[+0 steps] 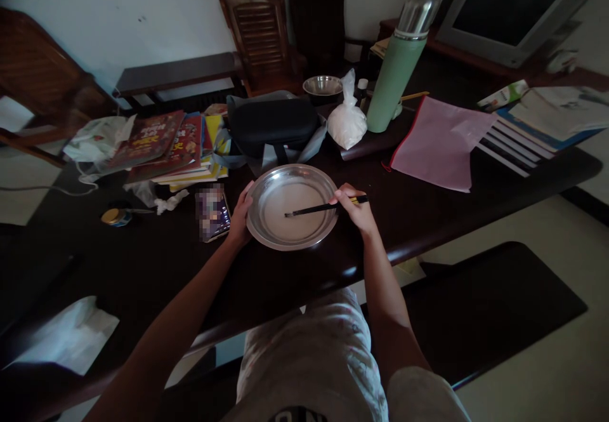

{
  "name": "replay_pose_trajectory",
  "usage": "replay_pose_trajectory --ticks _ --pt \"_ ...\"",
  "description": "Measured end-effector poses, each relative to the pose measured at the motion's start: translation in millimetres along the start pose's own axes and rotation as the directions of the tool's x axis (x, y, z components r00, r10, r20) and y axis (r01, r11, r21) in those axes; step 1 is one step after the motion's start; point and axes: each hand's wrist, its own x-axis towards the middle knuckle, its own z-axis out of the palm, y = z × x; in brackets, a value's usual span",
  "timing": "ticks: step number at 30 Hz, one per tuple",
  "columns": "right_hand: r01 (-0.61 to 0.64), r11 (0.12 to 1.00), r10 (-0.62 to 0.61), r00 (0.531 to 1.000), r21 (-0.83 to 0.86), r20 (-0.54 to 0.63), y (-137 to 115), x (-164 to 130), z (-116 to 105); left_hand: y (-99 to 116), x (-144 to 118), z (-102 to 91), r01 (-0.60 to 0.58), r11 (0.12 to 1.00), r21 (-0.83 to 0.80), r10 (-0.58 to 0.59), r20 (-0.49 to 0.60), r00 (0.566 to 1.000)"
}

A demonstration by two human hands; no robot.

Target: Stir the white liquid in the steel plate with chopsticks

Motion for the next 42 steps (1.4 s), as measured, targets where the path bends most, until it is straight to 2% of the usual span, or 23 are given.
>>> replay_pose_trajectory --ticks 5,10,14,18,23,27,30,32,36,37,40,42 --pt "0.014 1.000 -0.013 0.997 0.009 -0.082 1.4 0.3 -0.8 -0.5 0.5 0.0 0.006 1.000 -0.003 -0.006 0.003 1.000" --pt "0.017 1.000 -0.017 1.000 -0.010 -0.014 2.9 0.5 0.3 0.0 0.2 0.5 0.009 1.000 -0.027 -0.009 -0.019 1.000" --pt "0.019 1.000 -0.020 0.995 -0.005 -0.094 3.1 0.7 0.1 0.7 -0.6 0.8 0.014 0.999 -0.033 -0.015 -0.008 1.000" --pt "0.015 1.000 -0.015 1.000 0.005 -0.011 2.1 0.2 -0.4 0.3 -0.4 0.3 0.012 1.000 -0.028 -0.013 -0.009 1.000" --pt "0.010 1.000 -0.009 0.995 0.012 -0.096 1.3 -0.1 -0.6 0.3 -0.1 0.2 0.027 0.998 -0.049 -0.028 -0.010 1.000" --pt "0.009 1.000 -0.009 1.000 0.007 -0.017 0.9 0.0 -0.1 1.9 -0.9 1.0 0.024 0.999 -0.034 -0.025 -0.011 1.000" --pt "0.046 0.999 -0.046 0.995 -0.013 -0.090 1.0 0.4 0.1 2.0 -1.0 1.2 0.020 0.999 -0.031 -0.021 -0.013 1.000" --pt "0.028 1.000 -0.027 0.991 0.006 -0.129 1.2 0.3 -0.1 1.5 -0.7 0.9 0.017 0.999 -0.029 -0.017 -0.008 1.000" --pt "-0.003 1.000 0.003 1.000 0.007 -0.009 1.3 0.3 -0.2 0.8 -0.3 0.5 0.023 0.999 -0.032 -0.024 -0.007 1.000" --pt "0.007 1.000 -0.007 1.000 -0.005 -0.010 1.2 0.4 -0.3 0.9 -0.2 0.6 0.023 0.999 -0.035 -0.024 -0.009 1.000" --pt "0.028 1.000 -0.028 0.994 -0.009 -0.110 1.2 0.7 -0.6 1.5 -0.3 1.3 0.017 0.999 -0.041 -0.018 -0.012 1.000" --pt "0.009 1.000 -0.007 0.994 0.018 -0.110 1.1 0.5 -0.5 2.2 -0.5 2.0 0.019 0.999 -0.042 -0.019 -0.013 1.000"
